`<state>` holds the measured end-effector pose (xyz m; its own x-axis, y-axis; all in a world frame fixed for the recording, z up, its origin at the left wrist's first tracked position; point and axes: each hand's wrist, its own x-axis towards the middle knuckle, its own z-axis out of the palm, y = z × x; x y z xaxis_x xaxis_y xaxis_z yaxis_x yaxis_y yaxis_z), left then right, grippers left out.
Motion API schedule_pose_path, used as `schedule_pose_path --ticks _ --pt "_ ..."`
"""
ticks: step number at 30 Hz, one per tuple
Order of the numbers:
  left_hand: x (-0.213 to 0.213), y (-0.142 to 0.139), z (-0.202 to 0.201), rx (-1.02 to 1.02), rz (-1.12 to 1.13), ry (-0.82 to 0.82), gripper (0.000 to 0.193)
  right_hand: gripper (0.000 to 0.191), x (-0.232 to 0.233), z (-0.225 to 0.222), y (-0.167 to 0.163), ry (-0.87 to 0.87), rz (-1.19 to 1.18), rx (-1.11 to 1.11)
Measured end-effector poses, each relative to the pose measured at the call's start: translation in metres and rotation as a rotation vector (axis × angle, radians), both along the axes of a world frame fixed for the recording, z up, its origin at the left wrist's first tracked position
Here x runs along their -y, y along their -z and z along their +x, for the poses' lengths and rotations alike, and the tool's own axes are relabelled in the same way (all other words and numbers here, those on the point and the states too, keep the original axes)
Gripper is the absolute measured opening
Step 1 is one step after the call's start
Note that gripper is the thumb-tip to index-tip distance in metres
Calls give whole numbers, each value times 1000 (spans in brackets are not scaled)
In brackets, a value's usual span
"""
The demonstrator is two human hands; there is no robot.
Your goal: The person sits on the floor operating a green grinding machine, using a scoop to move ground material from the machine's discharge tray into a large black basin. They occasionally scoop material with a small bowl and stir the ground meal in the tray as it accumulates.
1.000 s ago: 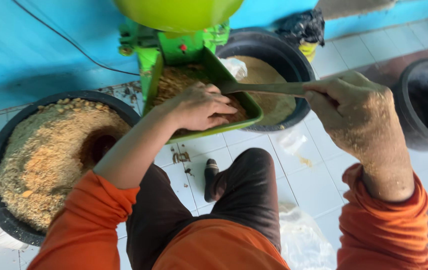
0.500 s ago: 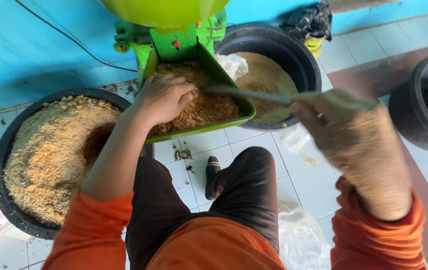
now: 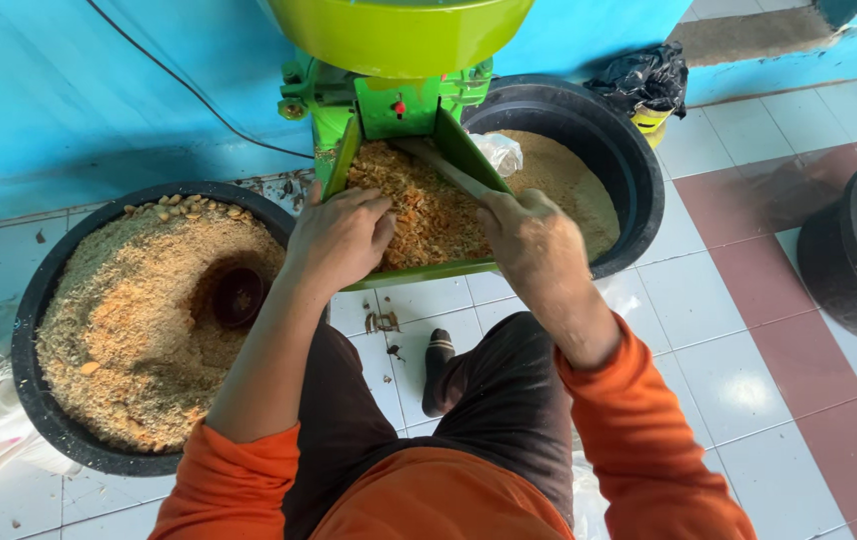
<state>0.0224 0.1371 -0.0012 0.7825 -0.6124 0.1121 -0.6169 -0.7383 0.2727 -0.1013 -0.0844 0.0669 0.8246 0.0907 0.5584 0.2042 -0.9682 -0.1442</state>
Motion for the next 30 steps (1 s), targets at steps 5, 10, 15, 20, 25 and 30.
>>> schedule_pose_path --ticks 5,10,15,20,25,30 --pt "-1 -4 2 144 -152 121 26 10 4 -8 12 76 42 97" --pt "2 0 8 55 5 73 23 8 -12 -38 -71 80 14 68" --pt "31 10 46 246 118 91 7 10 6 -87 -97 235 153 -82" --pt "34 19 82 170 -36 -15 10 10 17 -103 -92 224 108 -90" --pt "19 29 77 209 -229 -2 7 7 -23 -42 -94 -37 17 -53" --pt "15 30 72 208 -257 12 14 7 -12 -29 -59 -109 89 49"
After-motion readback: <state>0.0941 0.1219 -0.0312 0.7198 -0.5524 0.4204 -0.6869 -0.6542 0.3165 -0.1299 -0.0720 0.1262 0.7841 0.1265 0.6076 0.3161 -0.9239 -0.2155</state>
